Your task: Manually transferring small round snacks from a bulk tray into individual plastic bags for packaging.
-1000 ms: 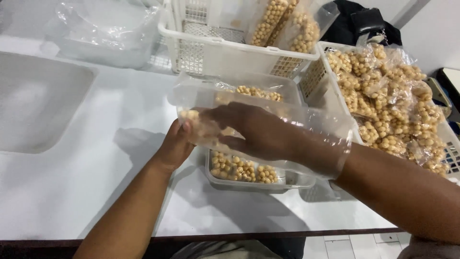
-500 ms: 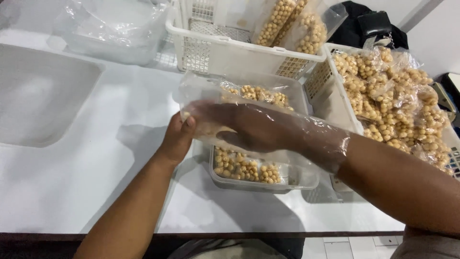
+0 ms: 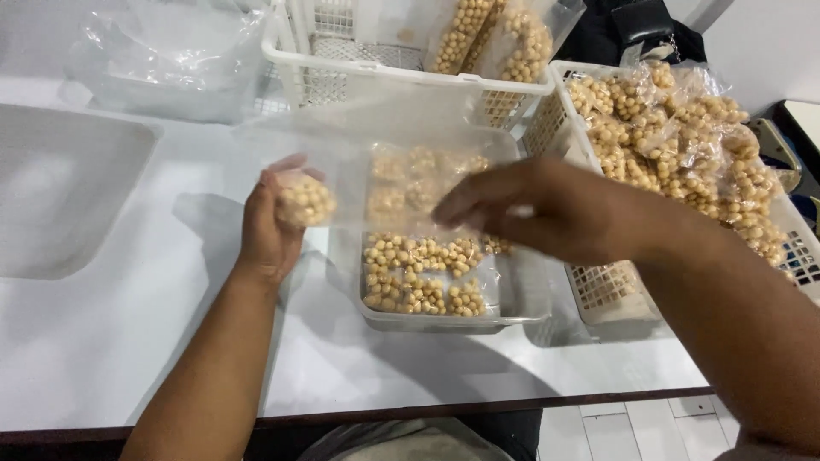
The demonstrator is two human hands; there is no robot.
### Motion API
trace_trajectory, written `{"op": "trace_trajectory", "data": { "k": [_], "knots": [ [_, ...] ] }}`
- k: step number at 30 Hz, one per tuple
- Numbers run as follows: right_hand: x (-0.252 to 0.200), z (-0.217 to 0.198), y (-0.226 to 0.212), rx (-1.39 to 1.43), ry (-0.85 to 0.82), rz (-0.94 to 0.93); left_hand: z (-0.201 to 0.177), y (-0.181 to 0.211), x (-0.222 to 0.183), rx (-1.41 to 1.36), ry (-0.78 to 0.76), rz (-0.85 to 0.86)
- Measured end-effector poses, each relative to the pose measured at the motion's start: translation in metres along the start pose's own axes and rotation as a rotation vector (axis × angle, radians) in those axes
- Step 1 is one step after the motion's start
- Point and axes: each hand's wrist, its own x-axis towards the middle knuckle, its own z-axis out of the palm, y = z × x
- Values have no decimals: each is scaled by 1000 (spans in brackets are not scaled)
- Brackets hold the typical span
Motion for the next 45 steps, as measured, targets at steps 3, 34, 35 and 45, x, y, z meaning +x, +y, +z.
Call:
{"op": "trace_trajectory", "data": {
  "k": [3,34,35,45],
  "knots": [
    [-25,10,7,-53,353,183,-8,7,8,-16,108,16],
    [-80,61,72,411,1065,189,1,0,-4,141,36,-49],
    [-77,59,64,411,1064,191,4,-1,-4,140,38,-50],
    [-20,61,0,204,578,30,23,7,-19,117,-185,-11]
  ]
}}
